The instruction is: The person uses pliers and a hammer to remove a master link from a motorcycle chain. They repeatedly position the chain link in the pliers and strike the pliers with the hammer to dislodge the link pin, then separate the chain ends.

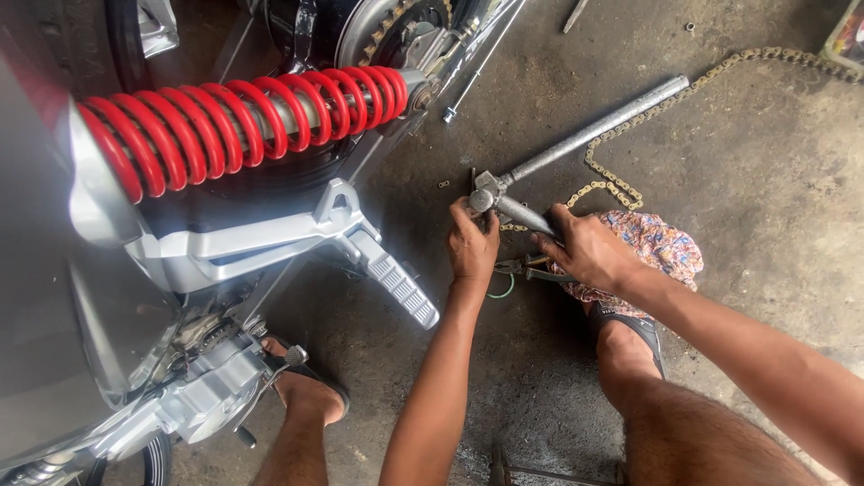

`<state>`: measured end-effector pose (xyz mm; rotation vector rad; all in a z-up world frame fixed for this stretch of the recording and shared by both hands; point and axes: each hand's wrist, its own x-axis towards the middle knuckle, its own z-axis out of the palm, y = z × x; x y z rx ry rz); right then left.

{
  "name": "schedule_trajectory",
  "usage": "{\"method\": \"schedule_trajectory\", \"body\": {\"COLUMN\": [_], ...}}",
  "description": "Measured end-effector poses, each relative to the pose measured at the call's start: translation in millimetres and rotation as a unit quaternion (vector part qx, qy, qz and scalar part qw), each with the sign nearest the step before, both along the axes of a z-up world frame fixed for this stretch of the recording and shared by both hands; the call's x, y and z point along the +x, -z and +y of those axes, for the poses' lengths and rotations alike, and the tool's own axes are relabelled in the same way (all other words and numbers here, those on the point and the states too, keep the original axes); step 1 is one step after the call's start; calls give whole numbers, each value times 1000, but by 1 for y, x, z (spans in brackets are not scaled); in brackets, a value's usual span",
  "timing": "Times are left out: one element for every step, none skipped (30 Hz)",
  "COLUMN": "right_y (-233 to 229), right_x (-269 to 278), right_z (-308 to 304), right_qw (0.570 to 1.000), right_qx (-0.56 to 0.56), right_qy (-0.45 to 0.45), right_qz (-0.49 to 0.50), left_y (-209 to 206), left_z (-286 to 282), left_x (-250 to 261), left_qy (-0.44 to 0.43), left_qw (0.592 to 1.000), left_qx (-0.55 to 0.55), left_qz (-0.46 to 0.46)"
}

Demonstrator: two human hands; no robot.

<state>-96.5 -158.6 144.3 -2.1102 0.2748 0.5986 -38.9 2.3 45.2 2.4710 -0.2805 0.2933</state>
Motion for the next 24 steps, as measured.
{"method": "schedule_trajectory", "body": {"right_y": [2, 3, 5, 6, 7, 8, 6, 5, 3, 2, 2, 2, 5, 8, 11, 9, 7, 5, 4, 3, 2, 0, -2, -4], "right_x": [0, 0, 0, 0, -1, -1, 1, 2, 3, 3, 3, 3, 1, -1, -3, -2, 0, 1, 2, 3, 2, 0, -1, -3], "right_z": [1, 2, 2, 3, 3, 3, 3, 3, 3, 4, 4, 5, 5, 5, 5, 5, 4, 2, 2, 2, 1, 2, 4, 6], "right_qw": [1000, 1000, 1000, 1000, 1000, 999, 999, 999, 1000, 1000, 1000, 1000, 1000, 999, 999, 999, 999, 997, 997, 997, 997, 997, 997, 996], "right_qx": [1, 0, -3, -3, -13, -22, -23, -16, -10, -10, -11, -11, -11, -21, -31, -31, -27, -23, -24, -29, -34, -35, -36, -37], "right_qy": [-1, -8, -15, -16, -22, -29, -29, -28, -27, -28, -20, -12, -14, -17, -18, -20, -43, -67, -67, -70, -72, -71, -65, -58], "right_qz": [0, -4, -7, -7, 0, 6, 5, 5, 5, 4, -8, -19, -19, -20, -21, -21, -3, 16, 14, 1, -10, -9, -30, -51], "left_y": [-2, -4, -6, -4, -2, 0, -3, -5, -7, -8, -8, -9, -8, -8, -8, -9, -10, -11, -12, -14, -14, -14, -14, -14], "left_z": [0, 0, -1, 0, 0, 0, -1, -2, -3, -4, -4, -4, -5, -5, -6, -3, -2, -2, -1, 0, 0, -1, -2, -2], "left_x": [-1, -2, -3, -3, -3, -4, -3, -3, -3, -2, -2, -1, -1, -1, 0, -1, -1, -2, -2, -2, -3, -2, -2, -1], "left_qy": [-1, -5, -8, -9, -12, -14, -15, -15, -14, -15, -14, -13, -15, -13, -10, -12, -7, -2, -2, -4, -5, -4, -7, -10], "left_qw": [1000, 1000, 1000, 1000, 1000, 999, 999, 999, 999, 999, 1000, 1000, 1000, 999, 999, 999, 999, 998, 998, 999, 999, 999, 999, 999], "left_qx": [1, -6, -15, -15, -20, -25, -25, -29, -32, -32, -24, -16, -15, -26, -37, -37, -38, -40, -40, -32, -24, -25, -22, -18], "left_qz": [0, 10, 21, 20, 21, 21, 20, 19, 19, 18, 15, 12, 12, 17, 22, 22, 34, 45, 43, 39, 36, 37, 31, 26]}}
